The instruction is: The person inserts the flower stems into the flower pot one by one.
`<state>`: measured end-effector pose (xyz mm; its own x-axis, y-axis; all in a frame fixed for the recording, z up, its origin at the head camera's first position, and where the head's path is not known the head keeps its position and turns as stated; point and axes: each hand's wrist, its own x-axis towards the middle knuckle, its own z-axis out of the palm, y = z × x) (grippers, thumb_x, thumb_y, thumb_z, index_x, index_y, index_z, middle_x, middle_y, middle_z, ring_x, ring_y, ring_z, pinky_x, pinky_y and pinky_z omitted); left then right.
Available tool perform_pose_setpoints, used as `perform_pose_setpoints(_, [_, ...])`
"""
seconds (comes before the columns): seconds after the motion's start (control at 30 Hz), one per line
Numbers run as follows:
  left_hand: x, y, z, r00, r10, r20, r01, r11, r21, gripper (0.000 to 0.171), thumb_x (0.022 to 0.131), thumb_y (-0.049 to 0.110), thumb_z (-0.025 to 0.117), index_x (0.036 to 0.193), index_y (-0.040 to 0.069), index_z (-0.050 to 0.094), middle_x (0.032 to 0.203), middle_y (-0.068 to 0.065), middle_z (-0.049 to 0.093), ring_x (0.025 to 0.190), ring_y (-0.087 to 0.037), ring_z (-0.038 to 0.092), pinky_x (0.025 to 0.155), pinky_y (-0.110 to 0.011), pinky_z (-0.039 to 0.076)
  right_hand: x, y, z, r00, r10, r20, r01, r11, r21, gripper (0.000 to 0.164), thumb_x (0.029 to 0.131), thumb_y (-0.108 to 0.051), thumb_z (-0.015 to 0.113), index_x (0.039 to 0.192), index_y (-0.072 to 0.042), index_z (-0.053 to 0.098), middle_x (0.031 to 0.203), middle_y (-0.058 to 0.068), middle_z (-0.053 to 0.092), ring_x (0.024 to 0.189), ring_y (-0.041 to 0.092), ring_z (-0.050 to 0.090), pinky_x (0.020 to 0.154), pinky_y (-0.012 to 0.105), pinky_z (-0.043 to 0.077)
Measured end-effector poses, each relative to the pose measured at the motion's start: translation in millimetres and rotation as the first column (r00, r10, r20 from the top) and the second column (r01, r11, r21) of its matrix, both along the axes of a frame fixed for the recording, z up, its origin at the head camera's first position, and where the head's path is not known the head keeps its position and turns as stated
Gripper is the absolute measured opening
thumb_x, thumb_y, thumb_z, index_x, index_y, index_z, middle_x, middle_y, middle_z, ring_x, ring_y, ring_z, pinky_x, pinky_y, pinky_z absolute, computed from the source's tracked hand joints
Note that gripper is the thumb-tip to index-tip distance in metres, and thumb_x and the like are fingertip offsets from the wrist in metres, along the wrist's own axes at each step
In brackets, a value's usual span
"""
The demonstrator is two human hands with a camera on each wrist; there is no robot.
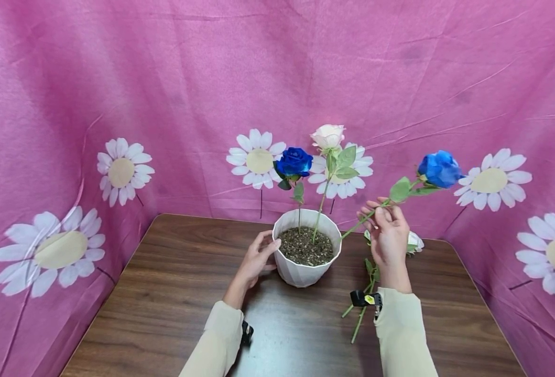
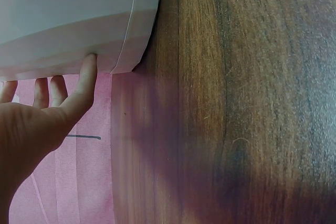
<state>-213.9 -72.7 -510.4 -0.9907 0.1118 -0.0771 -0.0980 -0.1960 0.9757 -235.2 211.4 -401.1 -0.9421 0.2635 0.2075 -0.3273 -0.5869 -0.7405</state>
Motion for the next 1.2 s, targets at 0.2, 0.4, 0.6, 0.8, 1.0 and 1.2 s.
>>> perform_pose_setpoints(0.2, [0.1, 0.1, 0.2, 1.0, -0.002, 0.0, 0.002, 1.0, -0.002, 0.049, 0.099, 0.025, 0.065, 0.142, 0.009, 0.05, 0.132, -0.021, 0.049, 0.11, -0.031, 0.056, 0.083, -0.063, 0.056, -2.8, -17.6, -8.3, 1.0, 0.014, -0.026, -0.009, 0.98, 0.2, 0.021, 0.104, 0.003, 0.048, 0.123, 0.007, 0.056, 0.102, 0.012, 0.073, 0.089, 0.022, 0.072, 0.088, 0.038, 0.059])
perform_pose_setpoints(0.4, [1.2, 0.7, 1.3, 1.0, 0.003, -0.004, -0.003, 1.0, -0.004, 0.048, 0.099, 0.024, 0.065, 0.141, 0.008, 0.051, 0.13, -0.02, 0.051, 0.108, -0.029, 0.056, 0.082, -0.061, 0.057, -4.3, -32.2, -22.2, 0.998, 0.016, -0.06, 0.008, 0.925, 0.379, 0.024, 0.102, 0.009, 0.049, 0.115, -0.002, 0.065, 0.099, 0.01, 0.075, 0.088, 0.018, 0.073, 0.085, 0.03, 0.059])
perform_pose_setpoints(0.6, [1.7, 0.8, 2.0, 1.0, 0.007, -0.011, -0.008, 1.0, -0.005, 0.047, 0.099, 0.023, 0.065, 0.141, 0.008, 0.051, 0.129, -0.019, 0.051, 0.107, -0.028, 0.056, 0.08, -0.06, 0.057, -6.0, -39.8, -30.1, 0.994, 0.057, -0.089, -0.007, 0.871, 0.491, 0.022, 0.099, 0.013, 0.05, 0.119, 0.017, 0.059, 0.101, 0.021, 0.073, 0.087, 0.018, 0.073, 0.09, 0.032, 0.057])
perform_pose_setpoints(0.8, [1.0, 0.7, 2.1, 1.0, 0.001, -0.004, -0.001, 1.0, 0.001, 0.048, 0.099, 0.024, 0.065, 0.142, 0.009, 0.05, 0.131, -0.02, 0.05, 0.11, -0.03, 0.056, 0.082, -0.061, 0.057, -6.7, -43.9, -33.0, 0.995, 0.072, -0.071, -0.016, 0.806, 0.591, 0.026, 0.098, 0.015, 0.05, 0.123, 0.026, 0.052, 0.107, 0.039, 0.064, 0.086, 0.012, 0.073, 0.088, 0.029, 0.058])
perform_pose_setpoints(1.0, [0.6, 0.5, 1.5, 1.0, 0.0, 0.0, 0.0, 1.0, -0.001, 0.048, 0.099, 0.024, 0.065, 0.142, 0.009, 0.05, 0.131, -0.02, 0.05, 0.111, -0.03, 0.056, 0.082, -0.06, 0.057, -7.0, -47.4, -35.7, 0.993, 0.067, -0.102, 0.015, 0.762, 0.648, 0.023, 0.096, 0.019, 0.05, 0.117, 0.024, 0.056, 0.105, 0.046, 0.06, 0.082, 0.008, 0.072, 0.084, 0.023, 0.058])
perform_pose_setpoints(1.2, [0.7, 0.2, 2.1, 1.0, 0.001, 0.001, -0.001, 1.0, -0.007, 0.048, 0.099, 0.025, 0.065, 0.142, 0.009, 0.05, 0.131, -0.02, 0.05, 0.111, -0.03, 0.056, 0.081, -0.058, 0.058, -6.6, -49.2, -37.1, 0.992, 0.047, -0.116, 0.047, 0.722, 0.691, 0.018, 0.096, 0.016, 0.053, 0.112, 0.025, 0.056, 0.102, 0.042, 0.064, 0.082, 0.011, 0.073, 0.081, 0.02, 0.058])
